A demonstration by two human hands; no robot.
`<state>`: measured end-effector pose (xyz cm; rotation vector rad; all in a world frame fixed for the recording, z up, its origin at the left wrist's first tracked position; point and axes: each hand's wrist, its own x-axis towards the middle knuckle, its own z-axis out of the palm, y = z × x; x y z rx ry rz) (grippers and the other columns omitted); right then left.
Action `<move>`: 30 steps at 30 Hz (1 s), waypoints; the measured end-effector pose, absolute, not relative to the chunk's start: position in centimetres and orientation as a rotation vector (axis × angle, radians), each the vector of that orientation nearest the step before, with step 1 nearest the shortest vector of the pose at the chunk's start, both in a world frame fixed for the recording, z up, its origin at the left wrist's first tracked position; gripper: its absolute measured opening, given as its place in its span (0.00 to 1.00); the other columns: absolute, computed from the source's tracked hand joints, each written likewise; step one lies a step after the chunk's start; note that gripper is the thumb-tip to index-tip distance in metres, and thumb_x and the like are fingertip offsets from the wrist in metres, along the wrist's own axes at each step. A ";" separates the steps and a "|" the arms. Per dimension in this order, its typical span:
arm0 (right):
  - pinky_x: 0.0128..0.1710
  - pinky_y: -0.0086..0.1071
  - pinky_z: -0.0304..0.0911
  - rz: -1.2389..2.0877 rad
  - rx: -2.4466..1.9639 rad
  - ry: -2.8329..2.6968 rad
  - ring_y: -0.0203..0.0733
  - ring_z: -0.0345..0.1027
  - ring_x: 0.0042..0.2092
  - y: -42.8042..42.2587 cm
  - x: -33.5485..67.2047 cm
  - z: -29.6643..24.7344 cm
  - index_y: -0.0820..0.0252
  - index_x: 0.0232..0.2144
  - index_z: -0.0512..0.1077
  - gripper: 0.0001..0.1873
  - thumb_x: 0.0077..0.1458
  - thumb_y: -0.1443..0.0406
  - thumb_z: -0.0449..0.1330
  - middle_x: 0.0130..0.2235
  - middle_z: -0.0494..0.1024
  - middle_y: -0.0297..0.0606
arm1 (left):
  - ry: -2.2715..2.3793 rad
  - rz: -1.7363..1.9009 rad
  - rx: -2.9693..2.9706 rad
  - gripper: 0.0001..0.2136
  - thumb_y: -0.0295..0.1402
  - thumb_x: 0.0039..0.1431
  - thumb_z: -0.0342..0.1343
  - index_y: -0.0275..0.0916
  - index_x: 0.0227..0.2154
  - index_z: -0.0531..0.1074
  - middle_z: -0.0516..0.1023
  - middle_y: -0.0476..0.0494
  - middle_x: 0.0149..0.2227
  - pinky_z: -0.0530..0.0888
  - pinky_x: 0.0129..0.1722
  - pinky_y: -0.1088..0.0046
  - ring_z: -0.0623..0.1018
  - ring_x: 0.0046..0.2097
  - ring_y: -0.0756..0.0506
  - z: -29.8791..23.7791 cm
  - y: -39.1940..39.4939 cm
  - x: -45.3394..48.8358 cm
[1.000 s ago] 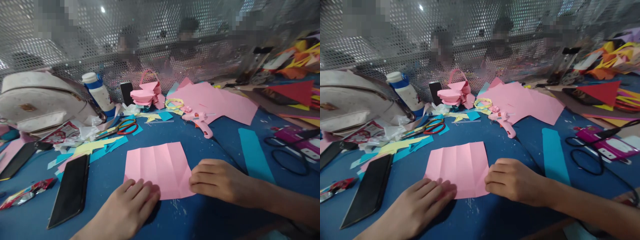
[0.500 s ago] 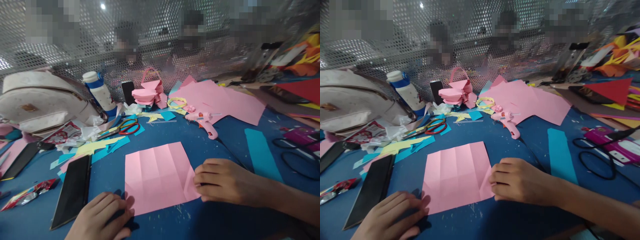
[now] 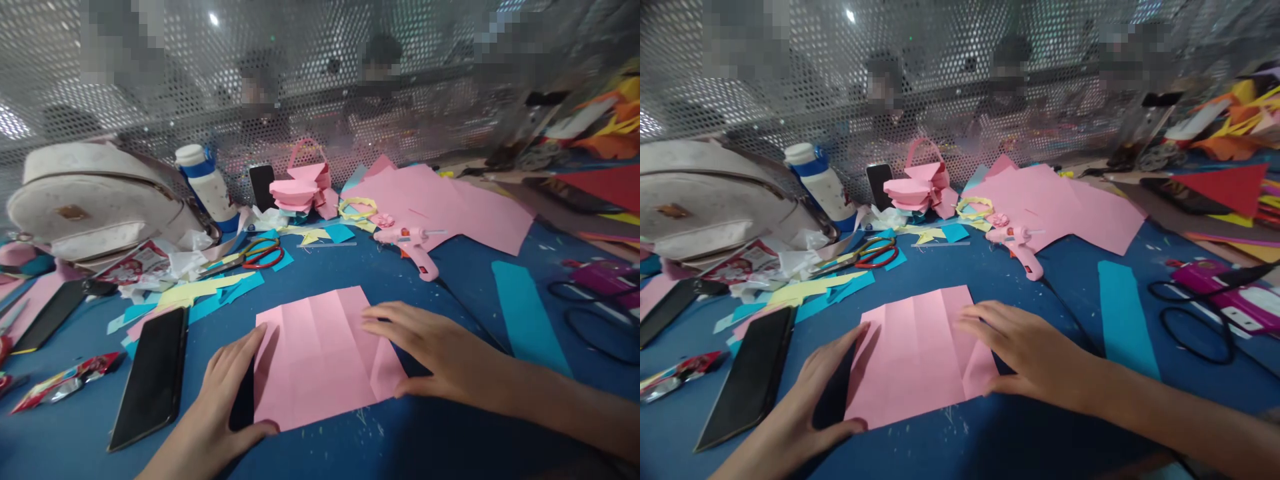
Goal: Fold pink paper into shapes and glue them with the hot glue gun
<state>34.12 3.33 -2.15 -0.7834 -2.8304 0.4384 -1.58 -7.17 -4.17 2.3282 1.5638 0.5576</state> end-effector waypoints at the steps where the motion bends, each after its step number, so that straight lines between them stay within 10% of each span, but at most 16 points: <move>1: 0.57 0.51 0.60 0.449 -0.849 -2.819 0.58 0.55 0.63 3.4 34.3 -2.4 0.55 0.64 0.55 0.41 0.55 0.45 0.59 0.64 0.61 0.47 | 1.542 0.545 2.345 0.44 0.45 0.55 0.61 0.49 0.68 0.39 0.59 0.31 0.65 0.67 0.56 0.41 0.63 0.63 0.28 -4.2 -7.2 -1.5; 8: 0.64 0.54 0.48 0.770 -1.161 -2.776 0.60 0.41 0.68 4.2 33.9 -2.1 0.51 0.68 0.44 0.53 0.50 0.39 0.59 0.70 0.46 0.40 | 1.581 0.487 2.363 0.59 0.60 0.44 0.61 0.43 0.68 0.29 0.41 0.26 0.70 0.51 0.62 0.37 0.48 0.68 0.26 -4.2 -6.1 -1.6; 14: 0.66 0.50 0.44 0.857 -1.186 -2.764 0.55 0.38 0.69 5.6 31.5 -0.6 0.51 0.68 0.44 0.52 0.49 0.50 0.66 0.70 0.45 0.38 | 1.496 0.311 2.434 0.63 0.52 0.42 0.68 0.47 0.67 0.24 0.43 0.28 0.70 0.46 0.61 0.35 0.48 0.68 0.27 -2.7 -3.6 -1.3; 30: 0.57 0.49 0.59 0.255 -1.002 -2.814 0.56 0.60 0.60 4.9 28.9 -0.1 0.60 0.62 0.59 0.44 0.46 0.56 0.69 0.61 0.65 0.49 | 1.486 0.347 2.554 0.56 0.44 0.49 0.67 0.51 0.67 0.28 0.53 0.34 0.68 0.39 0.63 0.39 0.55 0.67 0.33 -1.4 -4.0 0.3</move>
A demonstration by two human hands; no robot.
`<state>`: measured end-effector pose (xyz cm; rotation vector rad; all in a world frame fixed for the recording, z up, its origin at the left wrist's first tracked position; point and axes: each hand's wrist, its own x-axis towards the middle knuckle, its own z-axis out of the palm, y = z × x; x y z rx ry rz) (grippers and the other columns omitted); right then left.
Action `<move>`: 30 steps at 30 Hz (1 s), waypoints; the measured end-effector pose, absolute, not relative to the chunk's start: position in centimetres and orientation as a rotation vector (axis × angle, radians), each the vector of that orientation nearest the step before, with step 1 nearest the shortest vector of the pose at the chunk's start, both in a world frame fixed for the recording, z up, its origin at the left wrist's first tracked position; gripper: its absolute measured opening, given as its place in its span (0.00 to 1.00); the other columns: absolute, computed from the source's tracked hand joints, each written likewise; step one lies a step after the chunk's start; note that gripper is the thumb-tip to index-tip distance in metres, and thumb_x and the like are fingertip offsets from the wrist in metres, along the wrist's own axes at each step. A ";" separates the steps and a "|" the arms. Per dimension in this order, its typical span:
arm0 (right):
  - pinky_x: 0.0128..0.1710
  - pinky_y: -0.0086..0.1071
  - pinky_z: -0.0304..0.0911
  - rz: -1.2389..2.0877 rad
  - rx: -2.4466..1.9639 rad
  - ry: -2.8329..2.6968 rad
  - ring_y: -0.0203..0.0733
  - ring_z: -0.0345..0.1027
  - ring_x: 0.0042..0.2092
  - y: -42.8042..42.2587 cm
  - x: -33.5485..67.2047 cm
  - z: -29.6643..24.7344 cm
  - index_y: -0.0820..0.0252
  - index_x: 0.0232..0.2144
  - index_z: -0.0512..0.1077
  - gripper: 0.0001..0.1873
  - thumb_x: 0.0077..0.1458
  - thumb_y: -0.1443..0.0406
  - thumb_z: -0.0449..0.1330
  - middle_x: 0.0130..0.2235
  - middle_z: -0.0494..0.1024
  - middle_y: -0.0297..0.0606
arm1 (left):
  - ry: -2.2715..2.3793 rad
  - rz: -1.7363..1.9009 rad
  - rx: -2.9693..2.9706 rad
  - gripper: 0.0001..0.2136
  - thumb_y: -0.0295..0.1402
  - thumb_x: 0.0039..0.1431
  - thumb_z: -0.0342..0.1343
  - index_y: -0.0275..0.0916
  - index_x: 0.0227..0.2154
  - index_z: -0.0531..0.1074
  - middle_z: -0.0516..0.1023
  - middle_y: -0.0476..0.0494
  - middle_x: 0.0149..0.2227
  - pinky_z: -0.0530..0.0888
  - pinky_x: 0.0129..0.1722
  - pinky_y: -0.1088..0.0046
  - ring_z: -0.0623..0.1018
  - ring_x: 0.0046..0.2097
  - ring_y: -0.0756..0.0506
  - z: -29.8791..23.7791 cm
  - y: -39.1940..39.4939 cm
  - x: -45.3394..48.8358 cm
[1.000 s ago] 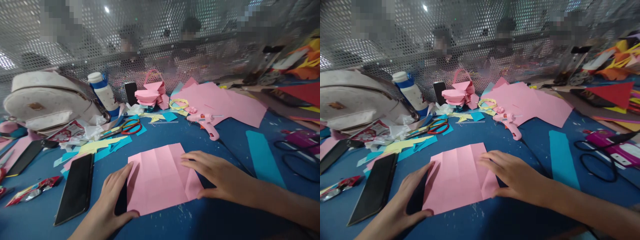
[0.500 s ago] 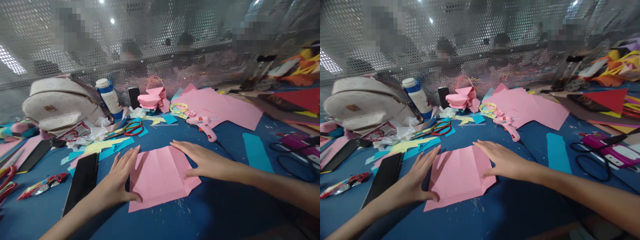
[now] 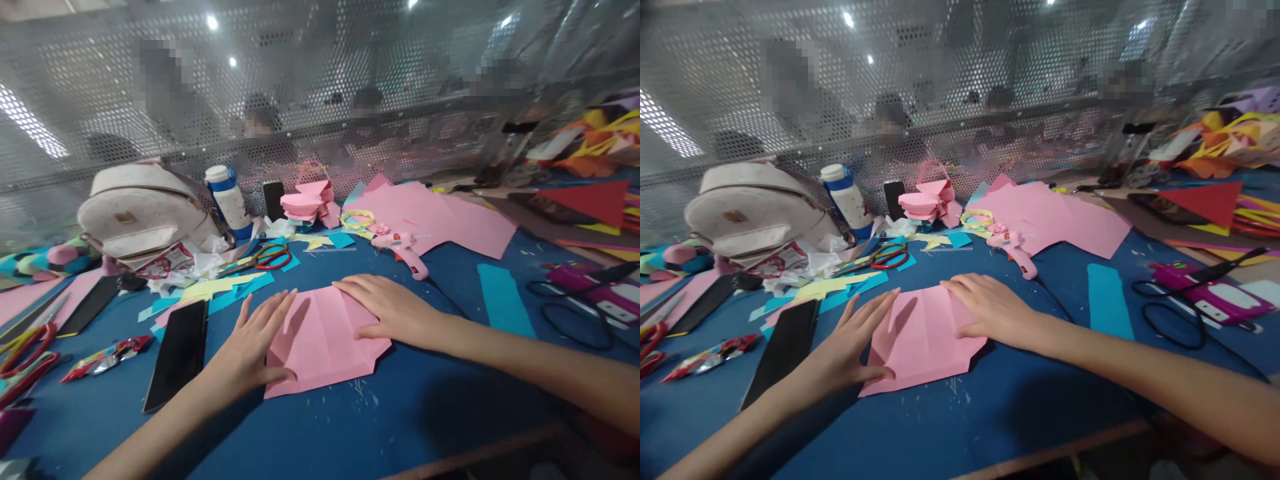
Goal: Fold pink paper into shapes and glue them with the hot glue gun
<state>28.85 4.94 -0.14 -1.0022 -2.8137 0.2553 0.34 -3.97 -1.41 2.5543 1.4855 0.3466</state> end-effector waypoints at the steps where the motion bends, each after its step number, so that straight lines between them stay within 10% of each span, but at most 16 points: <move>1: 0.57 0.48 0.59 0.205 -0.995 -2.810 0.56 0.60 0.60 4.7 28.9 -0.1 0.61 0.62 0.60 0.43 0.46 0.57 0.70 0.60 0.65 0.49 | 1.504 0.370 2.582 0.56 0.41 0.48 0.68 0.51 0.67 0.29 0.54 0.35 0.67 0.39 0.64 0.40 0.56 0.67 0.34 -1.4 -4.3 0.5; 9: 0.49 0.47 0.63 0.106 -0.944 -2.721 0.54 0.66 0.53 3.9 29.1 0.2 0.57 0.60 0.62 0.36 0.50 0.61 0.67 0.52 0.72 0.46 | 1.516 0.440 2.617 0.56 0.36 0.45 0.70 0.51 0.68 0.34 0.57 0.35 0.66 0.46 0.64 0.42 0.58 0.66 0.33 -1.1 -4.3 0.7; 19: 0.40 0.32 0.63 1.333 -0.842 -1.856 0.38 0.68 0.37 6.6 28.7 -1.9 0.59 0.46 0.71 0.22 0.49 0.57 0.65 0.36 0.73 0.35 | 1.355 1.153 1.932 0.35 0.35 0.60 0.57 0.51 0.66 0.45 0.60 0.38 0.64 0.63 0.61 0.54 0.66 0.62 0.40 -5.1 -2.9 0.8; 30: 0.28 0.31 0.60 1.297 -0.834 -1.414 0.36 0.64 0.28 6.2 28.8 -1.9 0.57 0.31 0.69 0.19 0.41 0.54 0.69 0.28 0.71 0.31 | 0.998 1.391 1.306 0.37 0.35 0.50 0.67 0.47 0.61 0.57 0.65 0.36 0.60 0.74 0.51 0.60 0.76 0.52 0.41 -4.0 -3.0 0.7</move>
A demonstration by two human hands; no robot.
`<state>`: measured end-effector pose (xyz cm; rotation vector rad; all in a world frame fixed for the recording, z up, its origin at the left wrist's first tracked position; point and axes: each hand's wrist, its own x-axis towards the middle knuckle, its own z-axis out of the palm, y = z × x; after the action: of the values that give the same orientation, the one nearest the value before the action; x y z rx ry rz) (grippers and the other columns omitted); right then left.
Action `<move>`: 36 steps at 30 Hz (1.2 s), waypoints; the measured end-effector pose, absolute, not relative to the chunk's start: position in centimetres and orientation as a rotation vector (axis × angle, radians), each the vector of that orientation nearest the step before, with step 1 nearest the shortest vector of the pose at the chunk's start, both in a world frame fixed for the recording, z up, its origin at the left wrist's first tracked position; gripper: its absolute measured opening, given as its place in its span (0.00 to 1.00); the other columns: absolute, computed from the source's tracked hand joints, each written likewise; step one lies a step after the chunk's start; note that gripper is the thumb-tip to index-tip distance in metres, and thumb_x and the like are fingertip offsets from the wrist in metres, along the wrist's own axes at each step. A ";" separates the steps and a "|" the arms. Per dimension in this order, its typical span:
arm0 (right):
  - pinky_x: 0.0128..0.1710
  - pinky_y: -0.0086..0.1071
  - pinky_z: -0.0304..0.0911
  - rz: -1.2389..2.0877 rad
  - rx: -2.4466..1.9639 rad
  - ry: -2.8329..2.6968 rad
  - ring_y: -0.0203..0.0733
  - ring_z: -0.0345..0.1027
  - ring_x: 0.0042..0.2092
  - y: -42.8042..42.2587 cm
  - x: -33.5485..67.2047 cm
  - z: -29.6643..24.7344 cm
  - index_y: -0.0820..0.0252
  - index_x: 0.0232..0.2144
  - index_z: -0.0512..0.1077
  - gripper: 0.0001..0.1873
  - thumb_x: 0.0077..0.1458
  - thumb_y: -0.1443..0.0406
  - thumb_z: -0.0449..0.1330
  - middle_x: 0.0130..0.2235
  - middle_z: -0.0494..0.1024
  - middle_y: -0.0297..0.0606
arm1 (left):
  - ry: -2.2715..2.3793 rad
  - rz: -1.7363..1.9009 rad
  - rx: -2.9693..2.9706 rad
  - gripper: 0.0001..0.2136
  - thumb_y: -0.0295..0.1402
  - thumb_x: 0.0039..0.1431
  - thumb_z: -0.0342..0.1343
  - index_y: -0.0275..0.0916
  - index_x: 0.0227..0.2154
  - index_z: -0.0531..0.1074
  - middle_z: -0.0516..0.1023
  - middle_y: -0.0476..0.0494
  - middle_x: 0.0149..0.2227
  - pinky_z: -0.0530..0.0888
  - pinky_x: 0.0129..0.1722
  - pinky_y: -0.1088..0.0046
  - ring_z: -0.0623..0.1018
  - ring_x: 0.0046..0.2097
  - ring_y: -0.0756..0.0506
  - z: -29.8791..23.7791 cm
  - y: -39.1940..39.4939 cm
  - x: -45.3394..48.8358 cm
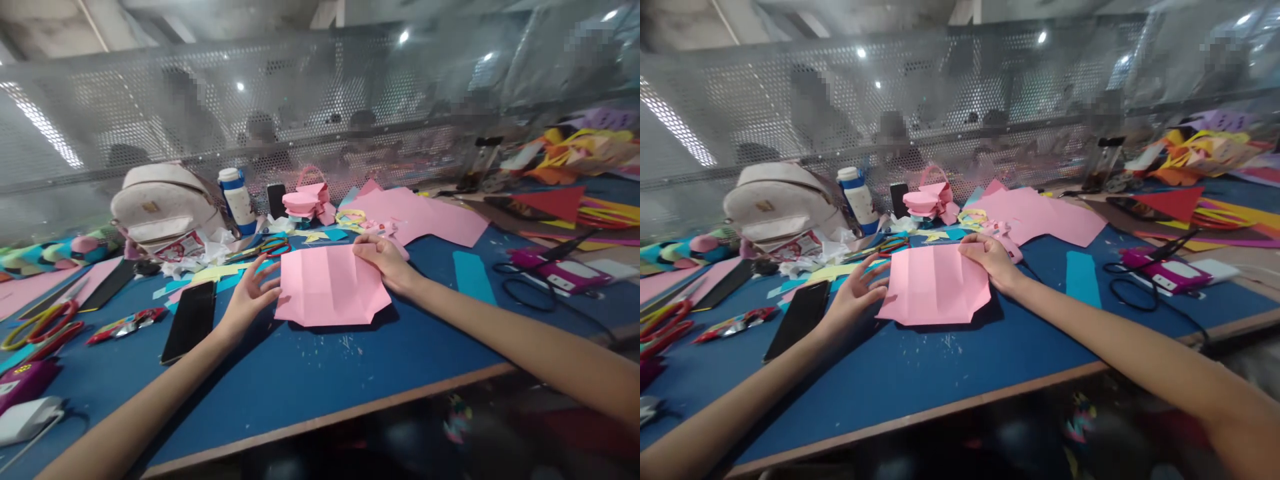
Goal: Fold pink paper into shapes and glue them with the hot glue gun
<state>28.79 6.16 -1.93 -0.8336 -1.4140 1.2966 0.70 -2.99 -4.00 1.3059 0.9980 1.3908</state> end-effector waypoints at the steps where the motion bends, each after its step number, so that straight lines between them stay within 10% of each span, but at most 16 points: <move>1: 0.28 0.32 0.60 1.260 -0.827 -1.406 0.37 0.63 0.29 6.2 28.9 -1.9 0.57 0.31 0.69 0.19 0.41 0.54 0.69 0.28 0.71 0.31 | 0.990 1.381 1.291 0.37 0.36 0.49 0.67 0.47 0.61 0.57 0.67 0.37 0.58 0.76 0.49 0.61 0.78 0.48 0.43 -3.9 -3.1 0.8; 9: 0.39 0.36 0.62 1.063 -0.773 -1.384 0.42 0.65 0.39 6.2 29.3 -1.5 0.55 0.28 0.70 0.16 0.41 0.56 0.70 0.35 0.71 0.33 | 1.028 1.320 1.416 0.29 0.35 0.50 0.66 0.38 0.55 0.65 0.78 0.45 0.37 0.76 0.41 0.70 0.79 0.36 0.48 -3.4 -3.8 0.9; 20: 0.31 0.30 0.63 1.447 -0.695 -1.519 0.38 0.68 0.33 5.6 29.2 -1.3 0.57 0.43 0.70 0.24 0.48 0.51 0.66 0.35 0.75 0.36 | 1.233 1.240 1.531 0.10 0.36 0.47 0.67 0.35 0.22 0.74 0.75 0.50 0.20 0.67 0.22 0.78 0.72 0.22 0.51 -3.8 -4.0 0.8; 29: 0.35 0.31 0.68 1.667 -0.650 -1.605 0.43 0.71 0.42 6.7 29.3 -3.0 0.58 0.48 0.70 0.29 0.53 0.45 0.60 0.46 0.77 0.45 | 1.307 1.574 1.487 0.11 0.41 0.54 0.62 0.38 0.32 0.74 0.76 0.50 0.29 0.67 0.29 0.79 0.73 0.29 0.52 -3.8 -4.0 0.3; 36: 0.29 0.27 0.67 1.708 -0.732 -1.862 0.35 0.71 0.29 6.0 29.3 -3.1 0.63 0.32 0.75 0.24 0.41 0.50 0.71 0.29 0.78 0.36 | 1.300 1.710 1.474 0.11 0.43 0.59 0.58 0.41 0.35 0.69 0.76 0.50 0.32 0.69 0.31 0.79 0.74 0.32 0.51 -3.2 -4.4 0.5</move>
<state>29.26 6.04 -3.11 -0.7317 -1.8617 1.7078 0.48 -4.43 -3.19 1.4744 1.3004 1.7103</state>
